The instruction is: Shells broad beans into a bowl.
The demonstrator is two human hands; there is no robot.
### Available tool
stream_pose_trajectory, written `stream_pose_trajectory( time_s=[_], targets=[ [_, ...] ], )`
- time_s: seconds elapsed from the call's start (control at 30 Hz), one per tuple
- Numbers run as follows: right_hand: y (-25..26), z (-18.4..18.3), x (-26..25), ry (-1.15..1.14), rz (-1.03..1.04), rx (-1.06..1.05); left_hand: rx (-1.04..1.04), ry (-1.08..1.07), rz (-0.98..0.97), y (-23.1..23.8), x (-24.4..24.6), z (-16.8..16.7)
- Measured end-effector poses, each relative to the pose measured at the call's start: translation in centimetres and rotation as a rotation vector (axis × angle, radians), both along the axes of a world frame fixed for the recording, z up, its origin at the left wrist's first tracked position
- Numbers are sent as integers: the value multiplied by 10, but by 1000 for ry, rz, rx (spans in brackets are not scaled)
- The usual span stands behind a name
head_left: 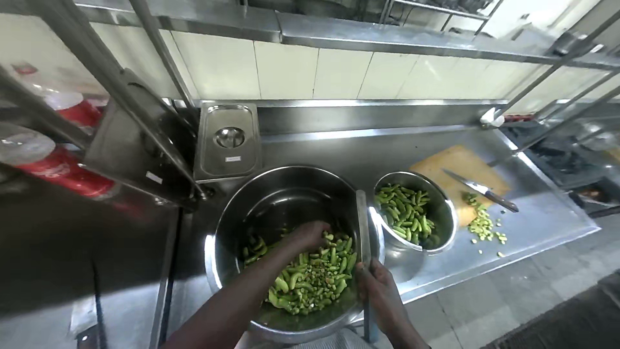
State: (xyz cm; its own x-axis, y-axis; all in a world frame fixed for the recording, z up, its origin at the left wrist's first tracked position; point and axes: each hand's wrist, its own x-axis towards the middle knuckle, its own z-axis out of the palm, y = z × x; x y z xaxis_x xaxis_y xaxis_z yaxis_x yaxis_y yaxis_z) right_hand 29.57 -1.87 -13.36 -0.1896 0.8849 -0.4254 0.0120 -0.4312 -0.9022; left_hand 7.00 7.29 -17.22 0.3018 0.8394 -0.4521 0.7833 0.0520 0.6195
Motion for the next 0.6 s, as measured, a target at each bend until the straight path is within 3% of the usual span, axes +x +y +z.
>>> stream_pose_trajectory(
  time_s=[0.13,0.33,0.6],
  targets=[
    [2,3,2,-7,41,-15,122,-234,161,-27,-11,16],
    [3,2,3,-74,110,16,-36,-746,485,-59,-6,33],
    [9,21,2,-223,133,273,-111,-1217,316,-75,0,46]
  ],
)
